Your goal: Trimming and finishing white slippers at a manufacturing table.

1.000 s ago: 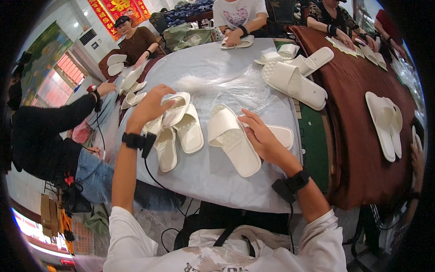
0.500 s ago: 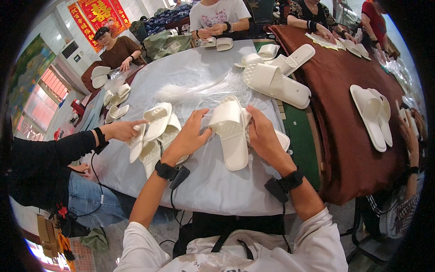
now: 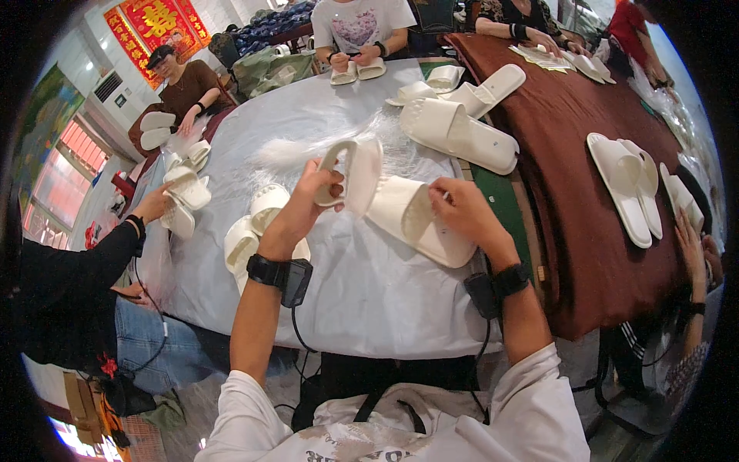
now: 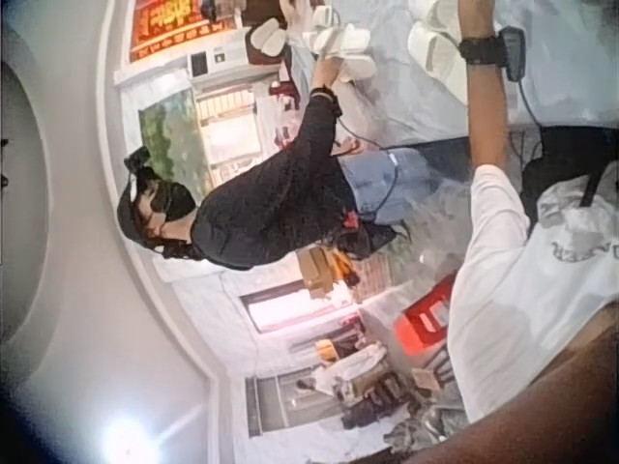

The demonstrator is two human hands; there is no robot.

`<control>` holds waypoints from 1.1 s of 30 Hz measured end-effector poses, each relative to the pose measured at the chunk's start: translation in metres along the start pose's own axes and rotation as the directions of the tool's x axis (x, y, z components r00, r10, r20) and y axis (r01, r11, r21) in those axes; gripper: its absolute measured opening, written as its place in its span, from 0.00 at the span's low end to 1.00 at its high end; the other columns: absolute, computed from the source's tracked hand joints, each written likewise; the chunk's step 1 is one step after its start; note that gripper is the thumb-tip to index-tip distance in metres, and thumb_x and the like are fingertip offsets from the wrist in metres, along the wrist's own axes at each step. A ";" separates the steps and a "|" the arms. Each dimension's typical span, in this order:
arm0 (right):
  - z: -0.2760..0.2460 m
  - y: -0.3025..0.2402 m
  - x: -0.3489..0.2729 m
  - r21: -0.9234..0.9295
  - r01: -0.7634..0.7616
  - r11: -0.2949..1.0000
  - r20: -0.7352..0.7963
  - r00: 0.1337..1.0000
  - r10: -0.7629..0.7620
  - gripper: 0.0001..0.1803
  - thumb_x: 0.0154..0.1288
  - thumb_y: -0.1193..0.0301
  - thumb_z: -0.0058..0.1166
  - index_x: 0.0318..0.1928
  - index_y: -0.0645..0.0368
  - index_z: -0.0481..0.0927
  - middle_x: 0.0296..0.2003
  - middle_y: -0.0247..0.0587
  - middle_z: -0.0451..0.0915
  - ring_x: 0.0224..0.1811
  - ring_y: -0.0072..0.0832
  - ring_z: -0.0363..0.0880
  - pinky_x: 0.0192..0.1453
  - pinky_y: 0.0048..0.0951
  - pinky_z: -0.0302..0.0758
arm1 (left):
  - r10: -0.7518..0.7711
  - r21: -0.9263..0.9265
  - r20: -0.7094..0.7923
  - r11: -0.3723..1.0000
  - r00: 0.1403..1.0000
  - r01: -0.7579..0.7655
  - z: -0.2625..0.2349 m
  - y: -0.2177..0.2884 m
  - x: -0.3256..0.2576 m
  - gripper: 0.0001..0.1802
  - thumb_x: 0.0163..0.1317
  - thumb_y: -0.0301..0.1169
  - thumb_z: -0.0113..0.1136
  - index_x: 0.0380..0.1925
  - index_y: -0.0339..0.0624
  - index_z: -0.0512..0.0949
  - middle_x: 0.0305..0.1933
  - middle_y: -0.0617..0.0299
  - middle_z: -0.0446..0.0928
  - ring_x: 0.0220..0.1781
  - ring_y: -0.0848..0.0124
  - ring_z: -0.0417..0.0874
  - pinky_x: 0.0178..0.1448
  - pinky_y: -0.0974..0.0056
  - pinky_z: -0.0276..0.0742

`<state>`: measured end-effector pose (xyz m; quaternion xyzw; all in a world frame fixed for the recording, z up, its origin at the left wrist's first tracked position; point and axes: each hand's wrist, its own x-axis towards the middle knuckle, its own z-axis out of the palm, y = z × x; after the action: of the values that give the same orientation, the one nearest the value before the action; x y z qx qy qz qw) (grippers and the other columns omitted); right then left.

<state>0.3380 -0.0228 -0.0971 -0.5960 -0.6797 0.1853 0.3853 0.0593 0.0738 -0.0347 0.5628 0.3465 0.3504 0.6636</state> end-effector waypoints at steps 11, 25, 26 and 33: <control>0.004 -0.010 0.003 0.849 -0.364 0.384 0.324 0.931 0.165 0.42 0.74 0.33 0.44 0.68 0.58 0.74 0.55 0.38 0.82 0.52 0.24 0.81 0.50 0.25 0.79 | 0.171 0.617 0.403 0.675 0.899 -0.405 0.044 -0.012 0.017 0.52 0.60 0.51 0.75 0.69 0.29 0.56 0.63 0.45 0.69 0.65 0.56 0.75 0.65 0.54 0.79; -0.016 0.009 -0.001 0.415 -0.179 0.892 0.176 0.978 0.115 0.37 0.70 0.52 0.64 0.68 0.65 0.70 0.50 0.53 0.83 0.47 0.32 0.81 0.52 0.30 0.76 | 0.176 0.952 0.192 0.204 0.965 -0.227 -0.008 -0.034 -0.044 0.32 0.68 0.48 0.64 0.64 0.36 0.74 0.65 0.44 0.73 0.69 0.50 0.72 0.71 0.54 0.70; -0.018 0.005 0.000 0.318 -0.154 0.935 0.124 0.985 0.120 0.35 0.70 0.53 0.64 0.66 0.66 0.72 0.50 0.52 0.82 0.48 0.33 0.81 0.53 0.31 0.76 | 0.159 0.934 0.222 0.248 0.962 -0.257 -0.017 -0.039 -0.047 0.32 0.67 0.45 0.66 0.64 0.37 0.74 0.66 0.45 0.73 0.70 0.51 0.71 0.73 0.54 0.69; -0.008 0.002 -0.001 0.095 -0.016 0.995 -0.018 1.000 0.018 0.25 0.75 0.54 0.56 0.46 0.68 0.83 0.41 0.49 0.77 0.44 0.37 0.75 0.54 0.35 0.73 | -0.106 0.751 0.557 0.488 0.823 -0.445 -0.037 -0.011 -0.048 0.40 0.55 0.36 0.77 0.68 0.46 0.73 0.73 0.53 0.71 0.78 0.57 0.66 0.78 0.55 0.64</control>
<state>0.3450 -0.0249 -0.0939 -0.5845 -0.6613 0.2149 0.4181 0.0036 0.0505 -0.0473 0.9217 0.2133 0.0266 0.3230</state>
